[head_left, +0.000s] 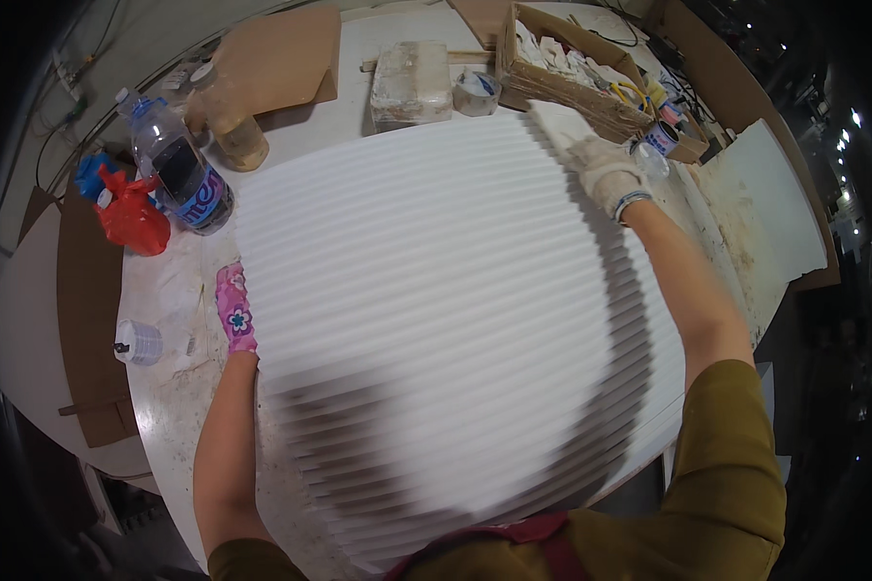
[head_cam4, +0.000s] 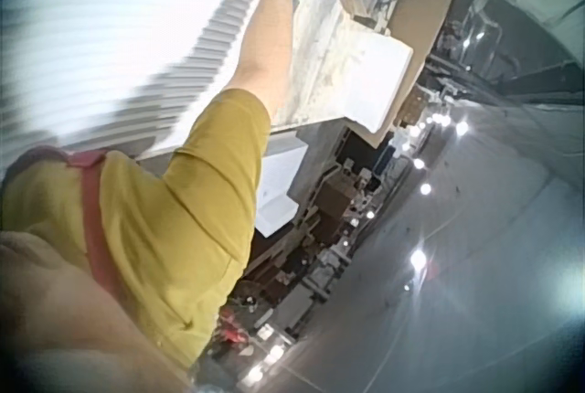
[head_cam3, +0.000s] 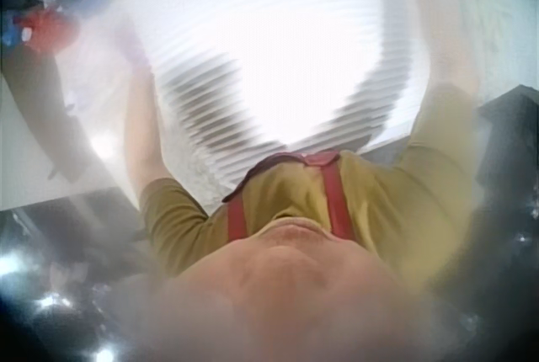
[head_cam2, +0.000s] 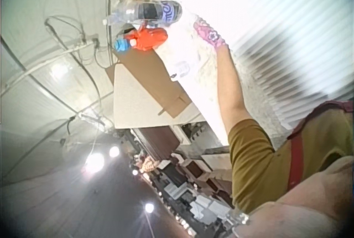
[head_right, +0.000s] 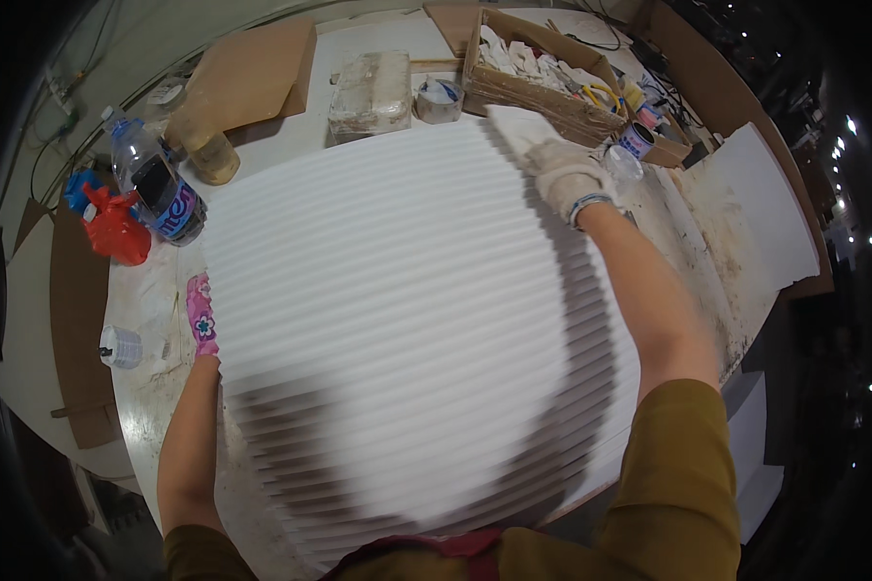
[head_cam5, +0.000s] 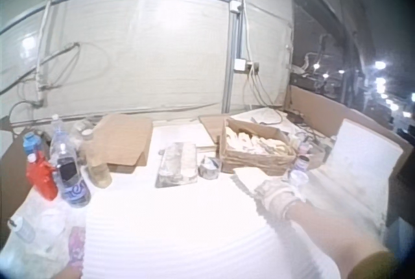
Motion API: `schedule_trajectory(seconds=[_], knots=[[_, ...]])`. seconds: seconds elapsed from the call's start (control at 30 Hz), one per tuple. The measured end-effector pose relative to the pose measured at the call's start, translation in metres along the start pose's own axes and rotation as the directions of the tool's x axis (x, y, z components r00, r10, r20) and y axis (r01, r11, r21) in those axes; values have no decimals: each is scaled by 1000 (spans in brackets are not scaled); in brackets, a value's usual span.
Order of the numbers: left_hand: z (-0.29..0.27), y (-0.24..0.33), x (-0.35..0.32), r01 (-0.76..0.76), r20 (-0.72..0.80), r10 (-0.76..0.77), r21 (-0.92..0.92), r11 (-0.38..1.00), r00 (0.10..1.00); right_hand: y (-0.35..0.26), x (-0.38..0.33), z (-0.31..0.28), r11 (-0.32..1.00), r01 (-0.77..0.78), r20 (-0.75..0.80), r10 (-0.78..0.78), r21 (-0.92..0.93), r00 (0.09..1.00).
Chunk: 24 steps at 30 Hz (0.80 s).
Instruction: The person wipes the surface of a large white corrugated foam panel with a cloth, then separates the panel into two halves and wipes each half individually. The person stacks the cleaned halves and continues wiping the surfaces.
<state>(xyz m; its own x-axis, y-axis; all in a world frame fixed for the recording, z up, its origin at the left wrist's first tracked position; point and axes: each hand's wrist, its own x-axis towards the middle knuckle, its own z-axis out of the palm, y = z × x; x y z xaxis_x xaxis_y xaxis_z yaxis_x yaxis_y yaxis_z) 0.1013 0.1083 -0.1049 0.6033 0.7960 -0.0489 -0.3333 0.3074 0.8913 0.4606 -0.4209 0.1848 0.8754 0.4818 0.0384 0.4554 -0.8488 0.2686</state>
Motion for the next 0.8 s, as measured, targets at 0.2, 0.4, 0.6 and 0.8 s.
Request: schedule_trajectory(seconds=[0.2,0.4,0.6,0.8], knots=[[-6,-13,6,60,-63,-97,-433,900,993,-28,31,12,990,129,34,-127,-56,991],[8,6,5,27,-34,-28,-39,999,999,-228,-18,-51,753,573,-274,-506,322,818],[15,20,0,-4,-23,6,98,995,1000,-141,-10,-29,763,427,-128,-422,485,898],[8,19,2,-9,-2,10,135,991,1000,54,10,7,998,-40,-112,35,-43,993]])
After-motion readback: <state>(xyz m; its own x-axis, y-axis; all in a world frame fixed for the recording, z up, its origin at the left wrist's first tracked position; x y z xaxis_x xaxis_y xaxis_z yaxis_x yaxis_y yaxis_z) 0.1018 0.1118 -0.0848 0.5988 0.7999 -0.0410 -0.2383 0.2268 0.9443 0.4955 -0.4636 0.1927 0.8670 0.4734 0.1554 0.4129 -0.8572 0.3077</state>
